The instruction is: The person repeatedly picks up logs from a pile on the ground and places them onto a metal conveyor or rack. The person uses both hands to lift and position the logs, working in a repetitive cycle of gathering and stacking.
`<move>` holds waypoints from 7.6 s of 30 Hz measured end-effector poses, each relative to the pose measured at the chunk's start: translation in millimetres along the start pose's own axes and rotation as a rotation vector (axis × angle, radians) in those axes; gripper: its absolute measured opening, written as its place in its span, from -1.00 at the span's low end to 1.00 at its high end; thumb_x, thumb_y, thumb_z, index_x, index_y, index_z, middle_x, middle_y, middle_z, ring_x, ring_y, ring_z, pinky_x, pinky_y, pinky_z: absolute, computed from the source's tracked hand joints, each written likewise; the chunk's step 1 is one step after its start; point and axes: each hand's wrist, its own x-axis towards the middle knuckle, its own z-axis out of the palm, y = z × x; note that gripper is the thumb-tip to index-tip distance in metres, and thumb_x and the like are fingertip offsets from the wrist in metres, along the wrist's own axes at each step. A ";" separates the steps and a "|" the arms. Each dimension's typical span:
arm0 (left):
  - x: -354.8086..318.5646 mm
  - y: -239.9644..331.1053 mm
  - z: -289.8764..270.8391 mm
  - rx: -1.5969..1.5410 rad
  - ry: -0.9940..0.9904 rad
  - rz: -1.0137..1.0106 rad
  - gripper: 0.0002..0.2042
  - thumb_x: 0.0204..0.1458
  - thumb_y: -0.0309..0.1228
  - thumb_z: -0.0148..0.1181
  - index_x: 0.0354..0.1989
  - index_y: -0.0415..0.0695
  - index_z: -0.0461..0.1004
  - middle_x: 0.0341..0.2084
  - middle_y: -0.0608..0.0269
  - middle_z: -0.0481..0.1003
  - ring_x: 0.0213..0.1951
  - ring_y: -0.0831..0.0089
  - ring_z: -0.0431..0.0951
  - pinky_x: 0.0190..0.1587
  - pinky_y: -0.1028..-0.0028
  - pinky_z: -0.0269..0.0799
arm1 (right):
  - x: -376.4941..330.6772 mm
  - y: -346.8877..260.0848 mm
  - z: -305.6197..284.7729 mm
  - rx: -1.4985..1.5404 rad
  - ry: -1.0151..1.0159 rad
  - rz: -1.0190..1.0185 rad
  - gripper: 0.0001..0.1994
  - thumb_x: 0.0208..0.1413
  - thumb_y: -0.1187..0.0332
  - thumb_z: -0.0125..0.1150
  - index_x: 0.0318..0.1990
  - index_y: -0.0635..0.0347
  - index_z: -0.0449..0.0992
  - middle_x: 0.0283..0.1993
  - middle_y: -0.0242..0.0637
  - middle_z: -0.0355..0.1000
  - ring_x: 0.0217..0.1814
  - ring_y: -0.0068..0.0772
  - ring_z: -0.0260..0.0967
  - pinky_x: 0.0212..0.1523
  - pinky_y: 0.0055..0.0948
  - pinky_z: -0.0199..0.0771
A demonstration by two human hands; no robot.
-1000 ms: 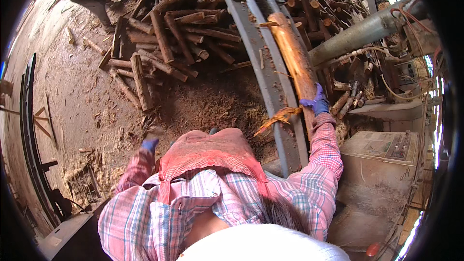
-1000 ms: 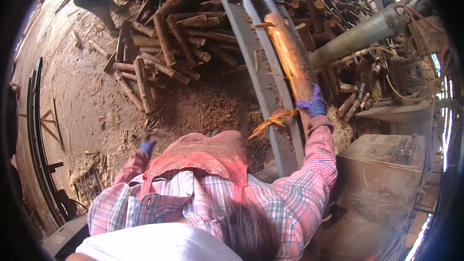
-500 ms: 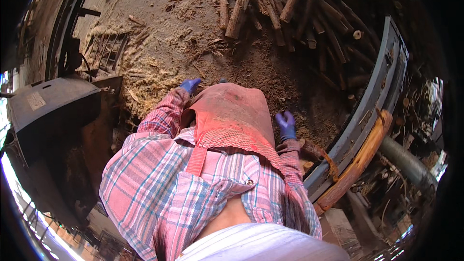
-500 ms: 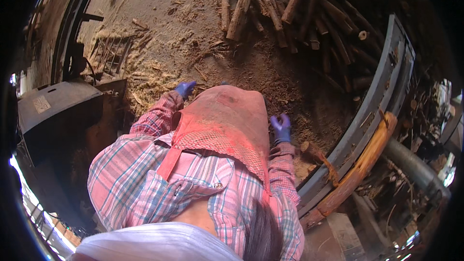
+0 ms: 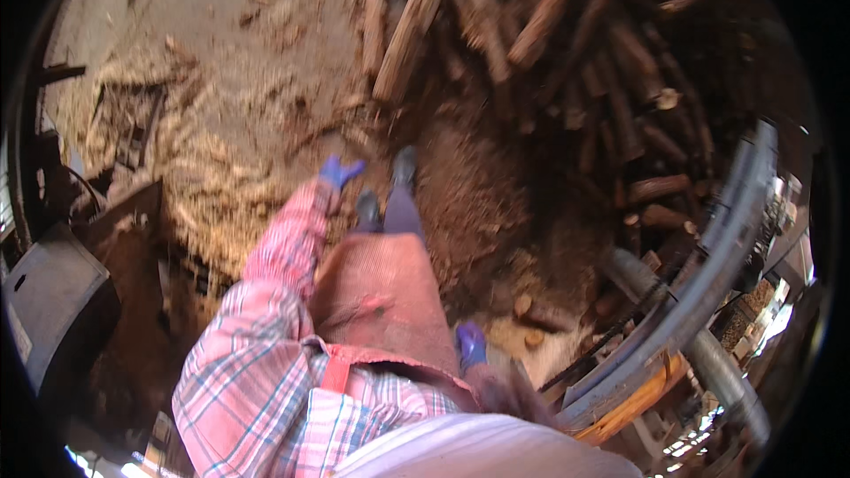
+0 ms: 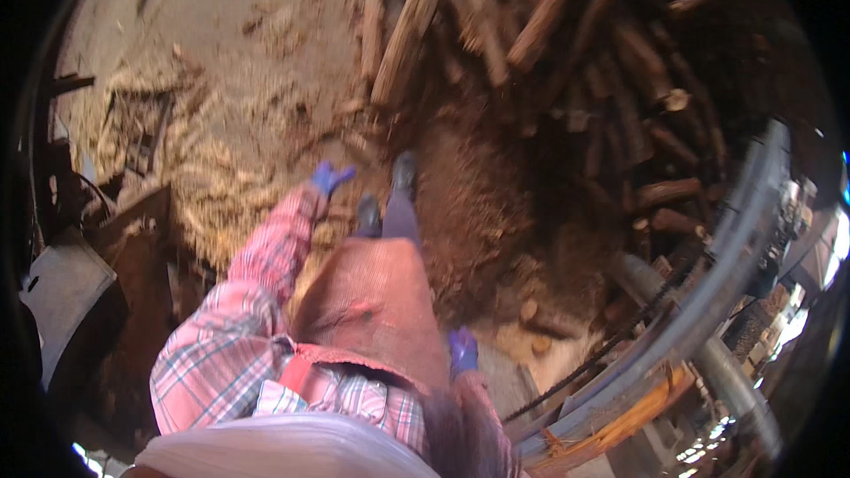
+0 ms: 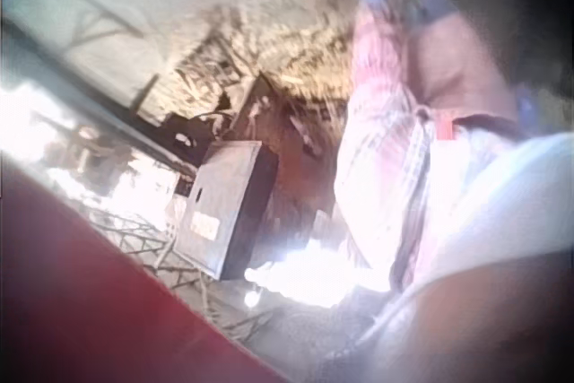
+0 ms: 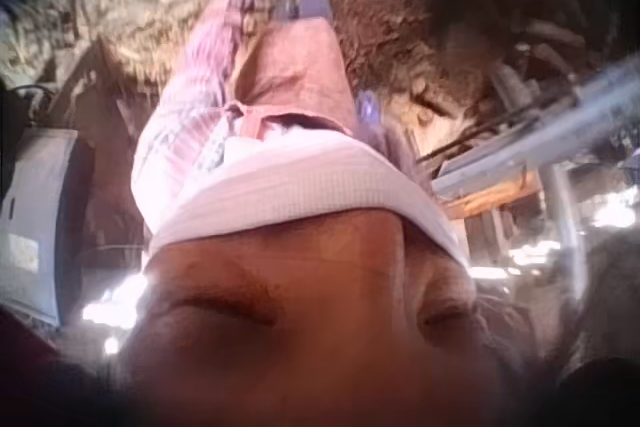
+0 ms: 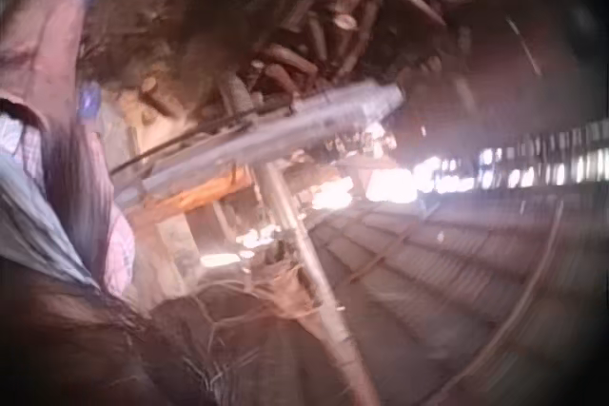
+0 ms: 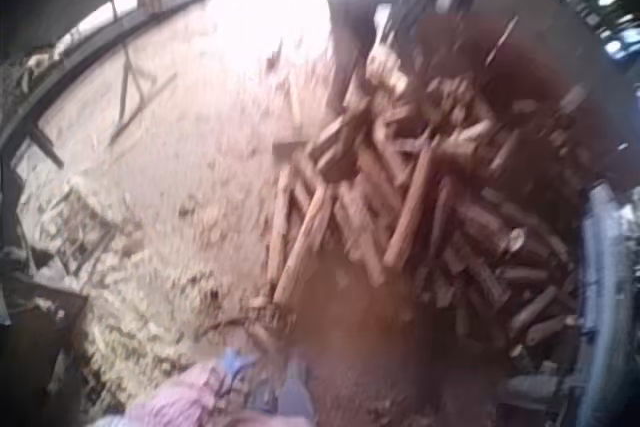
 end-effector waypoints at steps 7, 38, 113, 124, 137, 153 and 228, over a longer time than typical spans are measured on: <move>240.8 46.3 56.9 0.204 0.130 0.057 0.21 -0.40 0.08 0.48 0.33 -0.28 -0.19 0.26 -0.22 0.05 0.30 0.03 0.07 0.30 0.26 0.06 | 62.8 -24.1 25.1 0.269 0.124 0.283 -0.70 0.12 0.27 0.13 -0.07 0.25 0.40 -0.18 -0.24 0.43 -0.18 -0.38 0.37 -0.21 -0.40 0.40; -330.9 85.7 74.7 -1.100 -0.529 -0.339 -0.58 0.05 -0.19 0.17 0.02 -0.16 0.37 -0.25 0.17 0.51 -0.31 0.35 0.54 -0.39 0.40 0.48 | -57.8 -233.6 79.5 1.120 -0.872 -0.058 -0.37 0.07 0.18 0.17 0.27 0.19 0.13 0.12 -0.05 0.34 0.10 -0.06 0.34 0.14 -0.07 0.33; -95.9 224.7 154.2 -0.412 0.236 -0.762 -0.50 0.03 -0.30 0.22 0.09 -0.32 0.30 -0.09 0.11 0.45 -0.10 0.39 0.44 -0.02 0.51 0.35 | 619.1 -755.7 -73.3 0.467 0.236 -0.606 -0.18 -0.30 0.30 0.55 0.14 0.46 0.23 0.04 -0.09 0.36 0.07 -0.30 0.31 0.19 -0.31 0.30; -50.3 293.0 106.6 -0.789 0.232 -0.580 -0.58 0.07 -0.05 0.12 0.00 -0.02 0.33 -0.24 0.27 0.46 -0.28 0.47 0.45 -0.26 0.49 0.38 | 361.6 -636.6 -145.9 0.833 -0.717 -0.267 -0.53 -0.03 0.35 0.21 0.09 0.29 0.40 0.02 -0.20 0.44 0.08 -0.34 0.38 0.20 -0.32 0.29; -118.6 446.1 176.8 -1.303 -0.479 -0.137 -0.47 -0.02 -0.04 0.21 0.06 -0.13 0.40 -0.10 0.08 0.50 -0.09 0.13 0.49 0.06 0.10 0.38 | -67.4 -405.6 -236.2 0.332 -0.385 -0.667 -0.27 -0.09 0.13 0.38 0.19 0.30 0.21 -0.04 -0.22 0.39 -0.03 -0.40 0.36 0.04 -0.35 0.37; -473.0 552.8 333.9 -0.558 -0.947 0.886 -0.51 0.05 -0.13 0.18 0.07 -0.20 0.34 -0.13 0.21 0.44 -0.15 0.44 0.46 -0.10 0.36 0.40 | -240.6 -161.5 -414.7 0.802 0.087 -1.035 -0.23 -0.06 0.09 0.30 0.24 0.33 0.14 0.17 -0.07 0.26 0.13 -0.24 0.26 0.26 -0.35 0.15; 112.0 186.2 -133.4 -0.858 0.206 -0.964 -0.78 -0.01 -0.23 0.17 -0.26 -0.04 0.37 -0.53 0.44 0.36 -0.60 0.58 0.31 -0.59 0.61 0.19 | 601.4 -1044.9 122.1 0.717 -0.768 -0.459 -0.24 0.11 0.25 0.08 0.35 0.33 -0.19 0.19 -0.12 0.20 0.09 -0.37 0.19 0.11 -0.50 0.13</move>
